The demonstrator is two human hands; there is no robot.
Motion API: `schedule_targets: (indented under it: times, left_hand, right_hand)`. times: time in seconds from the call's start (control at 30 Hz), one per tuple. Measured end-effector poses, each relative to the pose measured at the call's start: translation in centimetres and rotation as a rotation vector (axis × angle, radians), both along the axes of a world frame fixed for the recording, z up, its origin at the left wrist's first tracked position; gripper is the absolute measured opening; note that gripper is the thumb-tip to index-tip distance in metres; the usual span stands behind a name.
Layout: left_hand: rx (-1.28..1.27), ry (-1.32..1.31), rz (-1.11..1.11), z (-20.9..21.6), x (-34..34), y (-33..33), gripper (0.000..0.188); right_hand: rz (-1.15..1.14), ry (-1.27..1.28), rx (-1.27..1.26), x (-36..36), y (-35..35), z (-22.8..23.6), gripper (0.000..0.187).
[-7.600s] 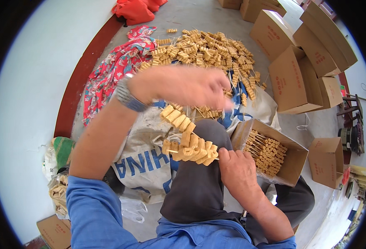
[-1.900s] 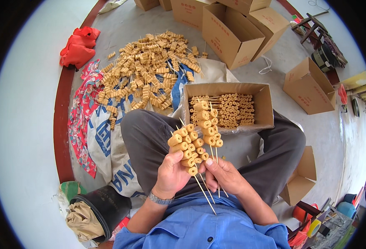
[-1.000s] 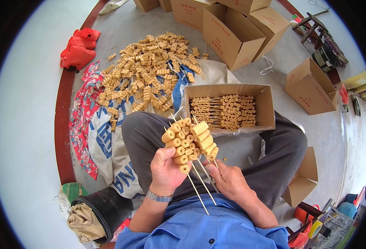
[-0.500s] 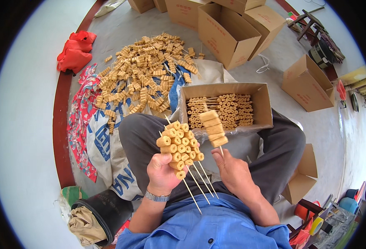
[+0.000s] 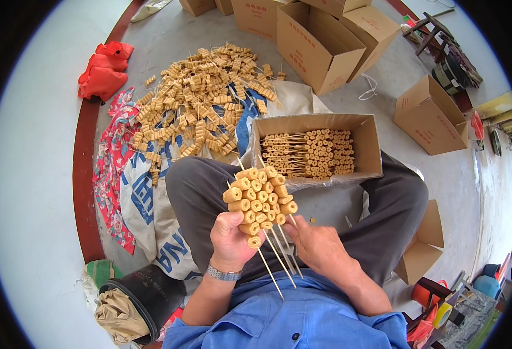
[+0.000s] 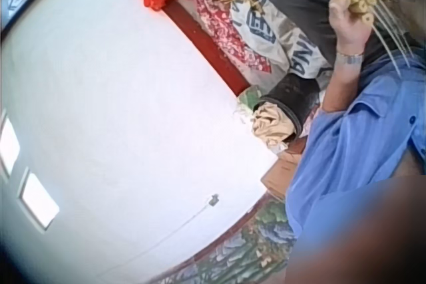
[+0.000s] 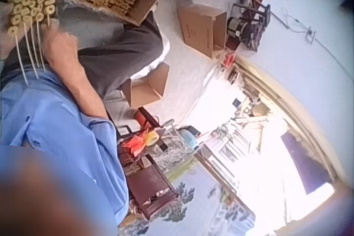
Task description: The person sits on the floor and repeatedly picks up small ring-shaped snacks and wooden skewers, threading the snacks onto the skewers. They then place the completed skewers into a cardboard box.
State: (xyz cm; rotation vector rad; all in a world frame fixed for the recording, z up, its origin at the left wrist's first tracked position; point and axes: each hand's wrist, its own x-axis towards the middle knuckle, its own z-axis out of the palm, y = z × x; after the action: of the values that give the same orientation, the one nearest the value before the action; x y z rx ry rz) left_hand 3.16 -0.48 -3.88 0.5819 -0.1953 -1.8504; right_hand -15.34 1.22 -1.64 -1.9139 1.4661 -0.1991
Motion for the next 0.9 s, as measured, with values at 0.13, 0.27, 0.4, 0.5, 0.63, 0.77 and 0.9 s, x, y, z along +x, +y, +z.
schedule_targets:
  times: [0.13, 0.27, 0.4, 0.5, 0.63, 0.77, 0.9]
  left_hand:
    - [-0.084, 0.011, -0.097, 0.4, -0.6, -0.9, 0.086]
    - [-0.142, -0.004, -0.141, -0.1, -0.1, -1.2, 0.088]
    - [-0.159, -0.067, -0.088, 0.8, 0.0, -1.5, 0.087]
    - [-0.206, -0.174, -0.031, 1.4, 0.5, -2.2, 0.088]
    - [-0.165, -0.319, -0.12, 1.2, 0.7, -2.1, 0.089]
    - [-0.202, -0.378, -0.16, 1.8, -0.9, -1.9, 0.086]
    - [-0.179, -0.354, -0.094, 1.1, -1.6, -2.0, 0.082]
  right_hand:
    - [0.027, -0.161, 0.132, 0.0, 0.0, 0.1, 0.033]
    - [0.064, -0.181, 0.149, -0.1, -0.4, 0.3, 0.034]
    - [0.089, -0.274, 0.263, -1.1, -1.5, 1.5, 0.038]
    - [-0.033, -0.467, 0.404, -3.4, -2.8, 2.3, 0.049]
    - [-0.057, -0.654, 0.257, -2.8, -4.2, 3.4, 0.095]
    - [-0.057, -0.556, 0.132, 0.9, -5.1, 2.8, 0.115]
    - [-0.135, -0.572, 0.19, 2.0, -6.0, 2.1, 0.105]
